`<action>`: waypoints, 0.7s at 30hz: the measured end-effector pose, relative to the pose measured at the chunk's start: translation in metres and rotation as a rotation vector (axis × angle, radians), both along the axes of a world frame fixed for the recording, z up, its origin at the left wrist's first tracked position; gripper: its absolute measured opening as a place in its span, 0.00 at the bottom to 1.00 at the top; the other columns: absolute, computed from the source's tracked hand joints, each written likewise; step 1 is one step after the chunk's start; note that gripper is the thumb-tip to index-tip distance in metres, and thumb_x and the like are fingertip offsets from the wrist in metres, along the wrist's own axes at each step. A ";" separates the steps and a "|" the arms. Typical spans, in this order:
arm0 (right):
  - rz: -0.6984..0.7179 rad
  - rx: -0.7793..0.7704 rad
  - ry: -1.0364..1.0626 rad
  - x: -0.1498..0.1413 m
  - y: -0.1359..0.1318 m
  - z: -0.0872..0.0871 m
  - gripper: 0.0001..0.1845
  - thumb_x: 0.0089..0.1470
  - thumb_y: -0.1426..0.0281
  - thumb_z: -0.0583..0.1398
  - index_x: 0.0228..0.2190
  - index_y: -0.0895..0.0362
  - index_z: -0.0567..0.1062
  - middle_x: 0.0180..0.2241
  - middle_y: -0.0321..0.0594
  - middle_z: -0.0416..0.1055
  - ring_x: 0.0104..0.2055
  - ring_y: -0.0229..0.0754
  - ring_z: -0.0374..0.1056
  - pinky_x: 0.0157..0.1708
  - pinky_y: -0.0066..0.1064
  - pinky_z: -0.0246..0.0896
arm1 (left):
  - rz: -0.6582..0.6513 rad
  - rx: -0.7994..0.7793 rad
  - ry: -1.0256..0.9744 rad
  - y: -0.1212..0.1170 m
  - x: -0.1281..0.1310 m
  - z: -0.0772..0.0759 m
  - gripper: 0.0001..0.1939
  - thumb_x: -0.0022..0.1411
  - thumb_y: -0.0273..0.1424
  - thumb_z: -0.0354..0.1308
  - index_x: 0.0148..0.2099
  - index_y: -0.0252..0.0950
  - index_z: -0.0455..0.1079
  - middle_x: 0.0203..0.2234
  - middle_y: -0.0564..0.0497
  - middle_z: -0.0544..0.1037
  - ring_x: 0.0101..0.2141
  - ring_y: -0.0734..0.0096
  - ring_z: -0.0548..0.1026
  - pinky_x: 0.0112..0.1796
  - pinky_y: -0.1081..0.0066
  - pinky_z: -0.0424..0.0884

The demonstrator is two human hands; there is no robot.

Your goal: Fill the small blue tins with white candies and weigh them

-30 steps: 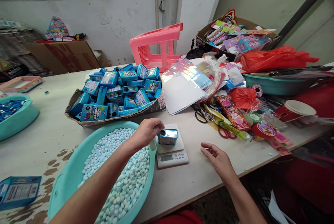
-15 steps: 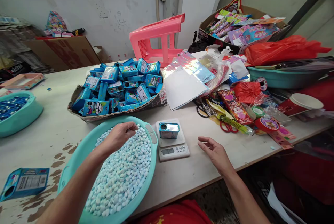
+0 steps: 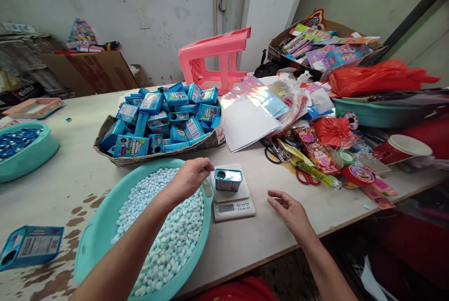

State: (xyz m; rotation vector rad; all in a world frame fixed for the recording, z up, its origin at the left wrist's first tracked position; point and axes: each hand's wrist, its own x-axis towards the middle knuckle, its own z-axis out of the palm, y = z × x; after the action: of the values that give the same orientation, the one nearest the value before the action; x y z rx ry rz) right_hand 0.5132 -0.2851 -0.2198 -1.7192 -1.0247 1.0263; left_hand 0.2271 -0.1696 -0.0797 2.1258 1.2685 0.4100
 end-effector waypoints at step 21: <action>0.119 -0.012 -0.284 -0.011 0.037 0.005 0.30 0.38 0.46 0.62 0.41 0.49 0.78 0.39 0.43 0.78 0.40 0.57 0.73 0.32 0.38 0.69 | 0.043 0.325 0.169 -0.027 -0.002 0.012 0.17 0.58 0.37 0.58 0.50 0.44 0.65 0.43 0.47 0.75 0.42 0.66 0.73 0.37 0.69 0.70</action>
State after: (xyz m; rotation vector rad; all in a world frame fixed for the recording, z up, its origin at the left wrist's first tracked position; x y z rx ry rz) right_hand 0.5018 -0.2479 -0.2150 -1.8681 -1.3159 0.8778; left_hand 0.2253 -0.1962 -0.0678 2.4518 1.4237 0.4910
